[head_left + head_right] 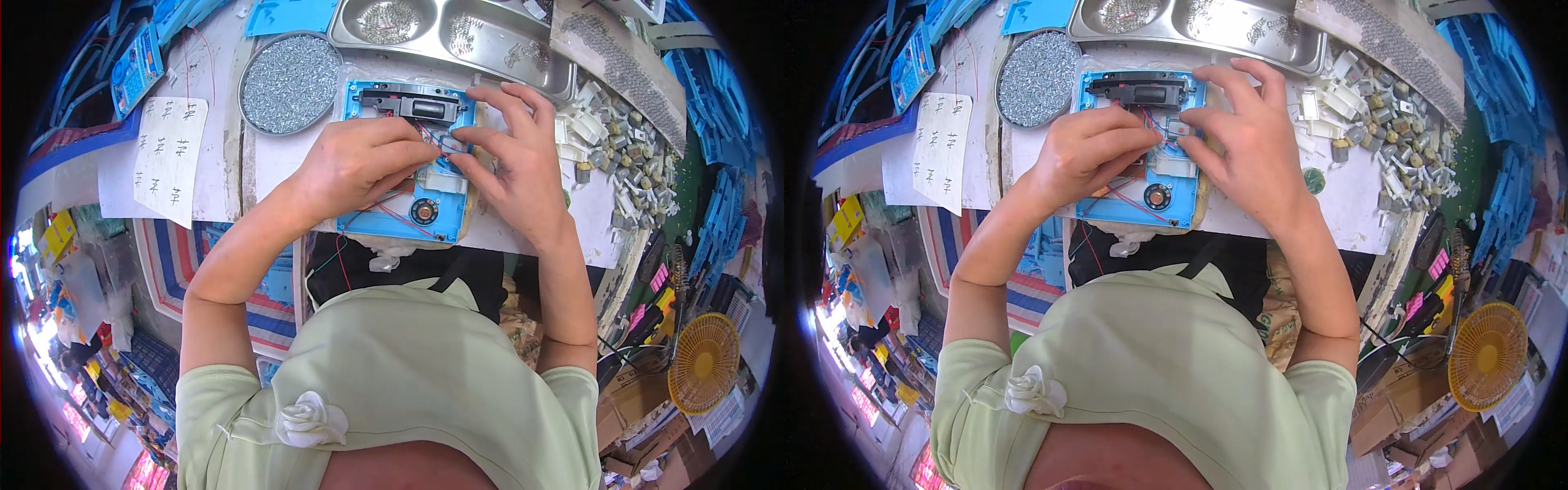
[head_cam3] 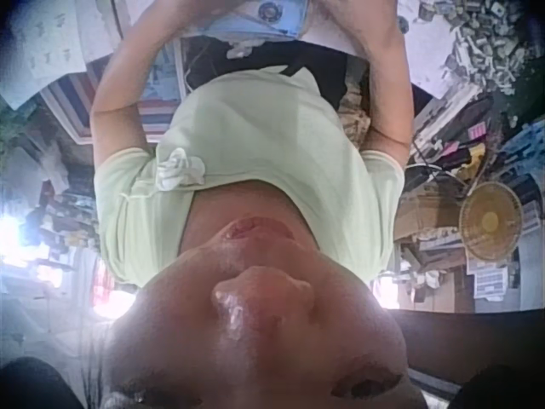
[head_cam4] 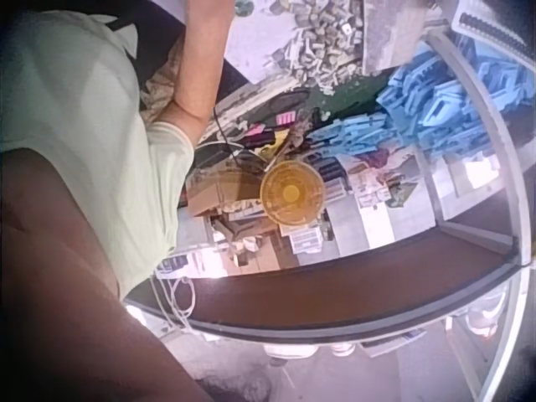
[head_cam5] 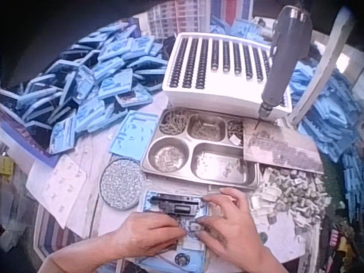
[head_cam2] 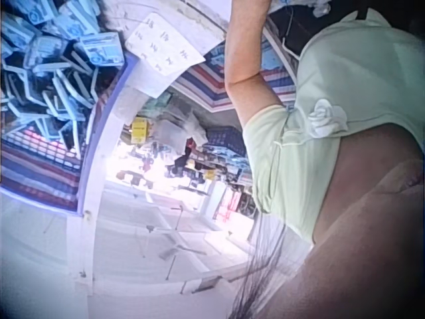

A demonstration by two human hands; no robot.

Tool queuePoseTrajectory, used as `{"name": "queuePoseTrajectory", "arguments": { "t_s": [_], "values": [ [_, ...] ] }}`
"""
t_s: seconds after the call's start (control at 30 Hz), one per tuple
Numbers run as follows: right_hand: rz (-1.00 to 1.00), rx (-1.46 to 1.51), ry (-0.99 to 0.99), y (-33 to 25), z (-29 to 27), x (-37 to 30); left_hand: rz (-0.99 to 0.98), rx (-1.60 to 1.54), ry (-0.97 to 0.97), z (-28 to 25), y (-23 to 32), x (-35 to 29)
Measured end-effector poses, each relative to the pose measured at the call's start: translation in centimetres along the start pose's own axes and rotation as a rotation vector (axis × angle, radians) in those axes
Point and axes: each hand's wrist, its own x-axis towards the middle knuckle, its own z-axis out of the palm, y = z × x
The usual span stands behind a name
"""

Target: Assemble internal components of a blue plastic electronic device and secure the casing with screws.

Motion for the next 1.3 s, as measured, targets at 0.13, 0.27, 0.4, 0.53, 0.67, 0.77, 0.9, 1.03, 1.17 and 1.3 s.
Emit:
{"name": "queuePoseTrajectory", "arguments": {
  "t_s": [0.13,0.27,0.4,0.53,0.67,0.77,0.9,1.03,1.17,1.3],
  "values": [
    [-0.004,-0.123,-0.070,-1.2,-0.4,0.7,-0.059,-0.017,0.034,0.5,0.2,0.3],
    [0.037,-0.036,-0.038,-1.0,-0.6,0.1,-0.091,0.047,0.054,1.3,0.7,0.7],
    [0.162,-0.010,0.127,0.1,-4.0,-4.3,-0.076,0.200,0.102,1.8,1.8,1.2],
    [0.858,0.239,0.654,1.4,-8.3,-16.1,-0.046,0.213,0.150,2.1,1.9,1.8],
    [1.092,0.663,1.088,3.1,-13.3,-24.2,-0.069,0.195,0.159,1.9,1.8,1.9],
    [1.050,0.715,1.261,5.8,-16.6,-28.1,-0.073,0.215,0.137,1.9,2.0,1.8],
    [0.975,0.442,1.363,7.2,-18.0,-27.7,-0.046,0.249,0.131,1.8,1.8,2.0],
    [0.910,0.263,1.382,6.2,-18.1,-26.3,-0.107,0.274,0.114,2.0,2.0,2.1],
    [0.789,0.229,1.453,2.5,-18.6,-29.1,-0.129,0.252,0.109,2.1,1.8,1.9],
    [0.741,0.345,1.366,-0.8,-17.0,-27.5,-0.130,0.229,0.095,2.2,1.5,2.0]
  ]
}}
